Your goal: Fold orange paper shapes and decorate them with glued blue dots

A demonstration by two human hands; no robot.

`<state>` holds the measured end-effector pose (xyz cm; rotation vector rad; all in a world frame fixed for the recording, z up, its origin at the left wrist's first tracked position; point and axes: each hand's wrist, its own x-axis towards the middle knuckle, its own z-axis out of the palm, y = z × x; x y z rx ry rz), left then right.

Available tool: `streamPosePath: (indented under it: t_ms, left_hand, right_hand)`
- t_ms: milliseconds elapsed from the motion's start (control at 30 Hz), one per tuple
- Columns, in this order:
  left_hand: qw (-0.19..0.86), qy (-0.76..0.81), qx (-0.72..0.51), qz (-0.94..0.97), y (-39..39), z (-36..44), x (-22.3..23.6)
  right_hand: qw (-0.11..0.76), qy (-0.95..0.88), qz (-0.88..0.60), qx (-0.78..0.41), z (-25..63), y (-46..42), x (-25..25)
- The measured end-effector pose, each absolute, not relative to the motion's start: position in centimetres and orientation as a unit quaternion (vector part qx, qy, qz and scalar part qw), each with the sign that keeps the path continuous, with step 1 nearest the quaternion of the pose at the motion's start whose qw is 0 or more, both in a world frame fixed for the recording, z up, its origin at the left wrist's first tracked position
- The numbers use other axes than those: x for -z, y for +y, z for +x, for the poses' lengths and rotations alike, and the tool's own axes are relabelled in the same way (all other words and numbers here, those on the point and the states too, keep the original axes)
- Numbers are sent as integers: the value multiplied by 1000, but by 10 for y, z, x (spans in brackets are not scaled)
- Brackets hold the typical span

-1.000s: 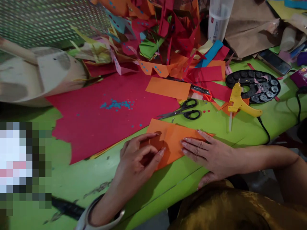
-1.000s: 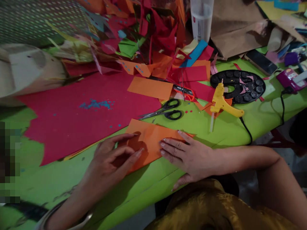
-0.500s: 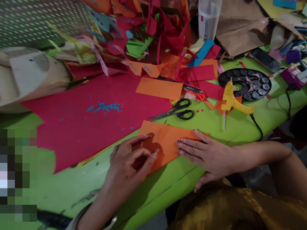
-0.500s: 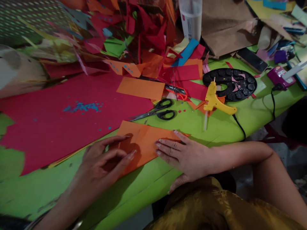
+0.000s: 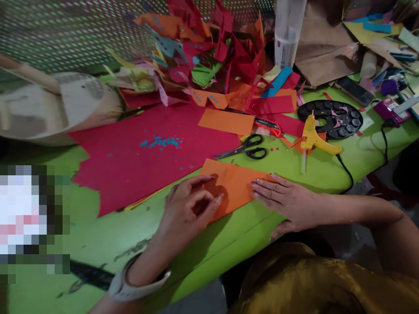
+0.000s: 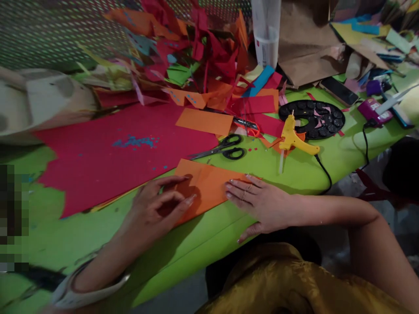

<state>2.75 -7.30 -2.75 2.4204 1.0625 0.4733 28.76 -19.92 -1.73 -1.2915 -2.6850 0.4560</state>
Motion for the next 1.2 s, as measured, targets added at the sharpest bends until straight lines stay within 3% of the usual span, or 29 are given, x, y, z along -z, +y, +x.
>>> streamPosePath:
  t_ms: [433, 667, 933, 1200]
  left_hand:
    - [235, 402, -141, 874, -73, 33, 26]
    - [144, 379, -153, 901, -76, 32, 32]
    - [86, 186, -37, 978, -68, 35, 48]
    - [111, 171, -21, 979, -60, 37, 41]
  right_hand:
    - [49, -888, -438, -132, 293, -199, 19]
    - [54, -887, -444, -117, 294, -199, 23]
    - [49, -885, -446, -126, 296, -197, 24]
    - [54, -878, -459, -124, 296, -196, 25]
